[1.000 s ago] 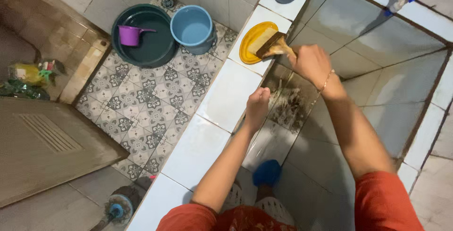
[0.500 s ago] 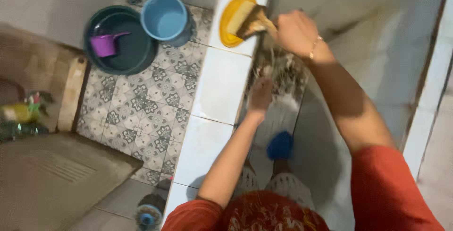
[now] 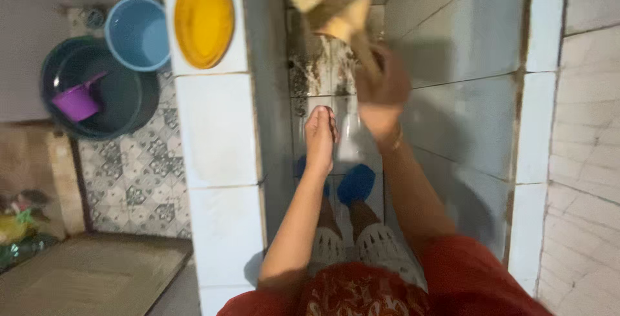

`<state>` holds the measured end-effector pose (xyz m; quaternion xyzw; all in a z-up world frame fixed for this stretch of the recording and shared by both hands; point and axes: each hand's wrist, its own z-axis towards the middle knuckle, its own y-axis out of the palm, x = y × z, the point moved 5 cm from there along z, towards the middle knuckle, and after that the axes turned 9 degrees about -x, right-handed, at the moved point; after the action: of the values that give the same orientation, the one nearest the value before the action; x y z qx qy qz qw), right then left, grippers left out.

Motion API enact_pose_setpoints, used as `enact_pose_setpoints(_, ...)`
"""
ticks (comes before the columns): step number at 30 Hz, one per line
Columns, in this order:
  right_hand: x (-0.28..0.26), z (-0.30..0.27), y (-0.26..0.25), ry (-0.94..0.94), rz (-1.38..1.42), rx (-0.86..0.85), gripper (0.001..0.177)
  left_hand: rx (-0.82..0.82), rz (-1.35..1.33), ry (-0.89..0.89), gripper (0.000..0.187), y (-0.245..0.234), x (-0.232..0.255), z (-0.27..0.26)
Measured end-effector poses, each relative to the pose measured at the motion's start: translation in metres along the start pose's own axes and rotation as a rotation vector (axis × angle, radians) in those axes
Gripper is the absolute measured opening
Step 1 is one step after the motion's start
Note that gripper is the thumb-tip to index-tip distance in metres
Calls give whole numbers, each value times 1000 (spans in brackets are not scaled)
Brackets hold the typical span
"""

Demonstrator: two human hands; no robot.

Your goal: The person cleans a tiled basin area using a brush, applying a substance to the tiles and scrubbing them.

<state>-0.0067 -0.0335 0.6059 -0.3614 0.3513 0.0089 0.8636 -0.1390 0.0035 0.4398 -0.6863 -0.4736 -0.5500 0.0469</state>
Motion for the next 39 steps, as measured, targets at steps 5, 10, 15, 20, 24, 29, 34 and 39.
enact_pose_setpoints(5,180,-91,7,858,6,-141,38,-41,-123,-193,29,37,-112,41)
enact_pose_setpoints(10,334,-174,40,788,1,22,38,-49,112,-87,41,57,-224,108)
enact_pose_setpoints(15,436,-237,108,991,-163,48,13,-68,425,-195,55,67,-266,149)
enact_pose_setpoints(20,472,-242,167,1355,268,-60,17,-104,422,-230,53,62,-276,177)
enact_pose_setpoints(24,464,-226,141,870,224,136,19,-105,471,-116,55,39,-294,204)
enact_pose_setpoints(29,486,-269,201,1217,710,248,23,-67,211,-255,51,20,-367,249)
enact_pose_setpoints(34,504,-246,210,1139,1121,194,33,-96,511,146,56,18,-406,304)
enact_pose_setpoints(39,535,-240,194,582,786,177,33,-217,418,238,67,18,-409,314)
